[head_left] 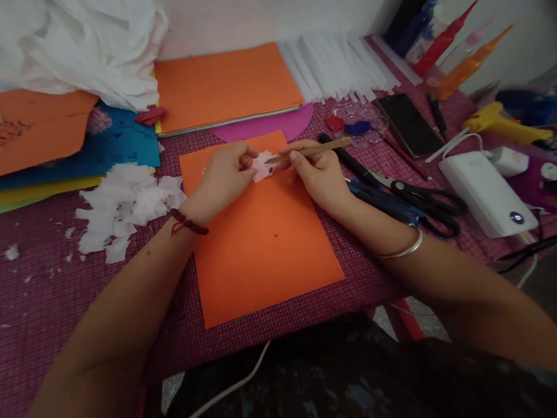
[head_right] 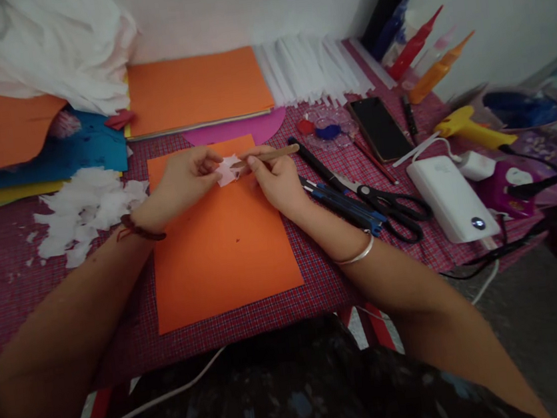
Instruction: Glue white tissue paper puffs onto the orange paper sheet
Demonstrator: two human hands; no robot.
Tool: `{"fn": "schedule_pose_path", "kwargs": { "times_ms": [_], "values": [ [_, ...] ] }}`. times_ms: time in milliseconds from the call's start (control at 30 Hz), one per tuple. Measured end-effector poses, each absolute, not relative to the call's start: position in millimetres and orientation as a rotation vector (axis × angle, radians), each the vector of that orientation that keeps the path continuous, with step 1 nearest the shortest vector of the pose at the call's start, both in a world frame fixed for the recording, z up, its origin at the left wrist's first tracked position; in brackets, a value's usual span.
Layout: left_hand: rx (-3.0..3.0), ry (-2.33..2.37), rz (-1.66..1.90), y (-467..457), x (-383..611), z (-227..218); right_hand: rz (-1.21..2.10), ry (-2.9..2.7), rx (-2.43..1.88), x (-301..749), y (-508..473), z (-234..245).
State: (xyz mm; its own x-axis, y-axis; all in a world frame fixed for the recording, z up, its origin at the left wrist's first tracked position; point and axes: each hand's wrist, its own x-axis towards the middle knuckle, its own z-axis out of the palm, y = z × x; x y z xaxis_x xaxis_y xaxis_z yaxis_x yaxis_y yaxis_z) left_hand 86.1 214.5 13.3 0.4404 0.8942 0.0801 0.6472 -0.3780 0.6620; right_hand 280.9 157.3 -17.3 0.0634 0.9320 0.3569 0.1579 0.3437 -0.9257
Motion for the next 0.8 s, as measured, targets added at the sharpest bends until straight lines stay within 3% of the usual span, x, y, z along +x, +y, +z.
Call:
{"fn": "schedule_pose_path", "kwargs": {
  "times_ms": [467, 700, 800],
  "values": [
    [2.188, 1.22, 0.698, 214, 89, 6, 0.724, -1.674, -1.174, 274, 149, -12],
    [2.46, 1.444, 0.331, 194, 92, 34, 0.275, -2.159, -1.348, 271, 139, -1],
    [2.452, 1.428, 0.356, 194, 92, 32, 0.08, -2.383, -1.433, 268, 135, 5]
  ]
}}
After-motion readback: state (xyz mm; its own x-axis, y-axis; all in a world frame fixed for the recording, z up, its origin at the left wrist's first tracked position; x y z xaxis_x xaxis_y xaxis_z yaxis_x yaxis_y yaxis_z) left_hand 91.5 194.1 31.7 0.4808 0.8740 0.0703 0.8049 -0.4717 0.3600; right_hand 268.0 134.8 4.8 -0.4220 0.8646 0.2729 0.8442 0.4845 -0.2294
